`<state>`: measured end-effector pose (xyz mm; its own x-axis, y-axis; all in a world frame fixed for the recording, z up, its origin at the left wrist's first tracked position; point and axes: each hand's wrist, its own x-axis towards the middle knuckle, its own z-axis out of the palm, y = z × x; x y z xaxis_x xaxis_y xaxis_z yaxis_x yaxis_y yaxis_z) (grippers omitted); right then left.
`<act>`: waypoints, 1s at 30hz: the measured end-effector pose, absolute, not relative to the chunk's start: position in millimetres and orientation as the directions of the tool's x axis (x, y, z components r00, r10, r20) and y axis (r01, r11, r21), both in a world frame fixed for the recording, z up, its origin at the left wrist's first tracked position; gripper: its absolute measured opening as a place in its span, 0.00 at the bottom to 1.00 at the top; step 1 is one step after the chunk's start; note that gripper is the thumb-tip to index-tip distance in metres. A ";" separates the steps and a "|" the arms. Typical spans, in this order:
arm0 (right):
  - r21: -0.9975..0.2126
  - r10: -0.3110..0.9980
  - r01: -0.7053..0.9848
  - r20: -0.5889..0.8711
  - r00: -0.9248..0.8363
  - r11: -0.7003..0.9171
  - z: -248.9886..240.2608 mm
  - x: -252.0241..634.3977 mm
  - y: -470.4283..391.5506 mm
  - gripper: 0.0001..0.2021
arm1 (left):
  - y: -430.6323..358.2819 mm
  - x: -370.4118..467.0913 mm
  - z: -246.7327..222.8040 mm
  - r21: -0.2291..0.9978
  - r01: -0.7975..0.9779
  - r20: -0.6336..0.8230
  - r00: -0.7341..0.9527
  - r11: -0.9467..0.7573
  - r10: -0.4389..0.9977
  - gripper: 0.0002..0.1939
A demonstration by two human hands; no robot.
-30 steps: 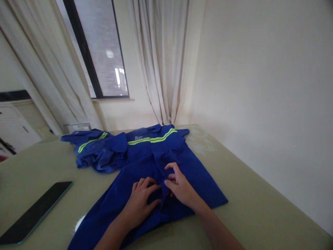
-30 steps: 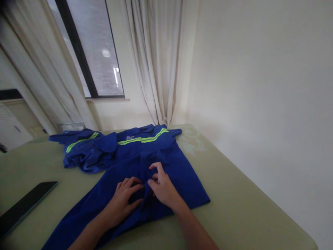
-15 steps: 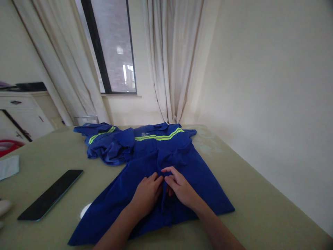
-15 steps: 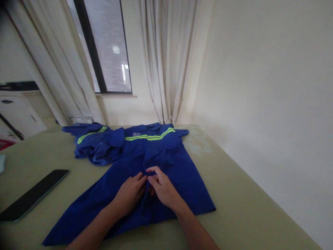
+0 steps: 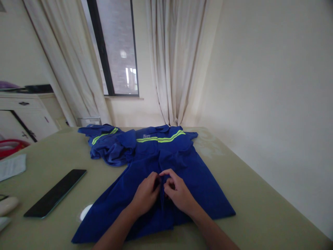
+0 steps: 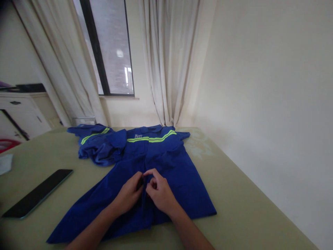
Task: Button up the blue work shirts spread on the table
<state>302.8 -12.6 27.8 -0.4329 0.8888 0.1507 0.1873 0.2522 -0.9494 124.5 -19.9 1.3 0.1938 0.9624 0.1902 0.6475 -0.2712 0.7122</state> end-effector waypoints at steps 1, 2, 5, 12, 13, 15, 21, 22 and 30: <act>-0.942 0.906 0.202 0.177 -0.384 0.269 28.8 303.6 -12.2 0.15 | -19.0 124.3 3.2 0.768 0.587 0.191 0.175 -0.258 0.966 0.04; -0.930 0.921 0.231 0.201 -0.333 0.286 30.0 304.6 -12.0 0.13 | -18.1 124.1 5.0 0.813 0.527 0.194 0.154 -0.246 0.969 0.04; -0.863 0.947 0.402 0.231 -0.222 0.305 33.8 308.1 -12.5 0.06 | -15.6 122.8 8.4 0.885 0.399 0.228 0.081 -0.241 0.970 0.10; -0.731 0.975 0.645 0.156 -0.157 0.221 28.5 308.9 -14.7 0.10 | -19.2 123.0 10.5 0.889 0.366 0.255 0.102 -0.274 0.962 0.09; -0.740 0.977 0.638 0.148 -0.156 0.214 26.5 308.6 -14.0 0.10 | -19.5 123.5 10.9 0.886 0.366 0.267 0.103 -0.286 0.958 0.08; -0.775 0.973 0.589 0.156 -0.170 0.227 23.8 308.3 -11.6 0.06 | -19.5 124.1 12.0 0.868 0.381 0.304 0.100 -0.319 0.947 0.07; -0.912 0.956 0.311 0.210 -0.206 0.267 27.5 308.3 -4.4 0.05 | -21.0 123.7 11.9 0.732 0.522 0.429 0.147 -0.439 0.891 0.07; -0.921 0.957 0.286 0.214 -0.197 0.265 28.2 308.4 -3.9 0.04 | -21.8 123.7 11.3 0.712 0.539 0.432 0.171 -0.450 0.886 0.08; -0.939 0.959 0.239 0.201 -0.200 0.247 23.4 310.7 -0.8 0.06 | -25.9 127.2 13.7 0.679 0.577 0.446 0.168 -0.455 0.879 0.08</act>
<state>310.7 -0.8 23.4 -0.2002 0.9589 0.2008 0.2394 0.2467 -0.9391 127.2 -25.9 13.7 0.1682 0.8789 0.4463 0.5768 -0.4549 0.6785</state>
